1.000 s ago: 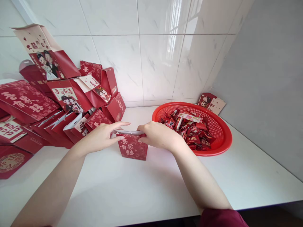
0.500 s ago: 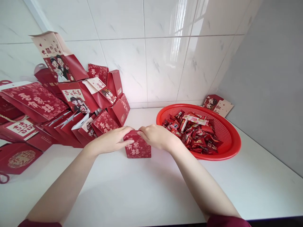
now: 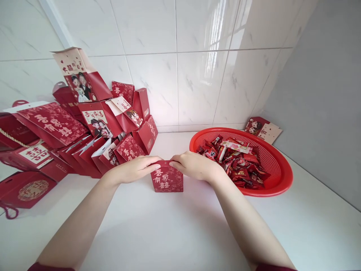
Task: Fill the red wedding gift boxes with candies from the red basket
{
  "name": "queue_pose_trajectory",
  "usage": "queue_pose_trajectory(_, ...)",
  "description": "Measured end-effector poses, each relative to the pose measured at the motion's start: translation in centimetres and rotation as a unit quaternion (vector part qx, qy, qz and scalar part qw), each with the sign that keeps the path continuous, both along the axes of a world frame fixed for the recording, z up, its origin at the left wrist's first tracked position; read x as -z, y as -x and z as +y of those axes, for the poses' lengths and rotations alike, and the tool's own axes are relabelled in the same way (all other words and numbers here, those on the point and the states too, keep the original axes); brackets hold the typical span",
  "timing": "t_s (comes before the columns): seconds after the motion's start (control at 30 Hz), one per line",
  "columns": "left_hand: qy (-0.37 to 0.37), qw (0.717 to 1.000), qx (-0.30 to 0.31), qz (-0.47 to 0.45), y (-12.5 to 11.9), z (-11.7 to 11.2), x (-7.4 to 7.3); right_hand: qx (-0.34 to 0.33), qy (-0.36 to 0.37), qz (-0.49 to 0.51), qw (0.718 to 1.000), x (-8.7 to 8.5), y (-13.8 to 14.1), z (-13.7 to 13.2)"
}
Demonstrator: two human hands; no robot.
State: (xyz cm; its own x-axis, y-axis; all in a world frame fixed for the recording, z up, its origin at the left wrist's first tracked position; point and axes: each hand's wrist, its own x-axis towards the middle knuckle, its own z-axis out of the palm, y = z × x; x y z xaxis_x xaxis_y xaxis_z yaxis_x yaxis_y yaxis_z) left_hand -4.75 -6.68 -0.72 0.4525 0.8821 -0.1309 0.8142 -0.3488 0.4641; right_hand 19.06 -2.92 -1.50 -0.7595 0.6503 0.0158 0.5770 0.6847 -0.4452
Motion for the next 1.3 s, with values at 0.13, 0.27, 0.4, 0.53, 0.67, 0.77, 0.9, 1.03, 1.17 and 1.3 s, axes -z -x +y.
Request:
queue_pose_trajectory(0.13, 0.021, 1.0, 0.006, -0.016, 0.1, -0.4, -0.6, 0.006, 0.013, -0.004, 1.0, -0.1, -0.2, -0.1)
queue_pose_trajectory(0.27, 0.023, 0.999, 0.023, -0.038, 0.1, -0.5, -1.0, 0.002, 0.011, -0.019, 1.0, 0.0, -0.1, -0.2)
queue_pose_trajectory(0.4, 0.036, 0.997, 0.038, -0.049, 0.2, -0.3, -1.2, -0.008, 0.005, -0.019, 1.0, -0.1, 0.1, -0.2)
queue_pose_trajectory(0.53, -0.005, 1.0, 0.019, -0.017, 0.2, -0.2, -0.7, 0.005, -0.02, -0.014, 1.0, 0.1, 0.3, -0.1)
queue_pose_trajectory(0.67, -0.062, 0.997, 0.007, 0.042, 0.0, -0.1, -0.2, 0.012, -0.026, -0.014, 1.0, 0.2, 0.3, -0.1)
queue_pose_trajectory(0.77, -0.062, 0.998, 0.011, 0.019, -0.2, 0.0, -0.1, 0.012, -0.018, -0.015, 1.0, 0.1, 0.3, -0.1)
queue_pose_trajectory(0.9, -0.033, 0.999, 0.011, -0.035, -0.5, 0.1, -0.2, 0.018, 0.002, -0.026, 1.0, 0.1, 0.4, -0.2)
queue_pose_trajectory(1.03, -0.004, 0.998, 0.005, -0.061, -0.4, 0.2, -0.2, 0.014, 0.002, -0.036, 0.999, 0.0, 0.4, -0.2)
queue_pose_trajectory(1.17, 0.009, 1.0, 0.007, -0.028, -0.2, 0.3, 0.0, 0.015, -0.012, -0.058, 0.998, 0.1, 0.6, -0.1)
queue_pose_trajectory(1.3, -0.011, 1.0, 0.004, 0.007, -0.3, 0.5, 0.4, 0.023, -0.014, -0.065, 0.998, 0.3, 0.7, 0.1)
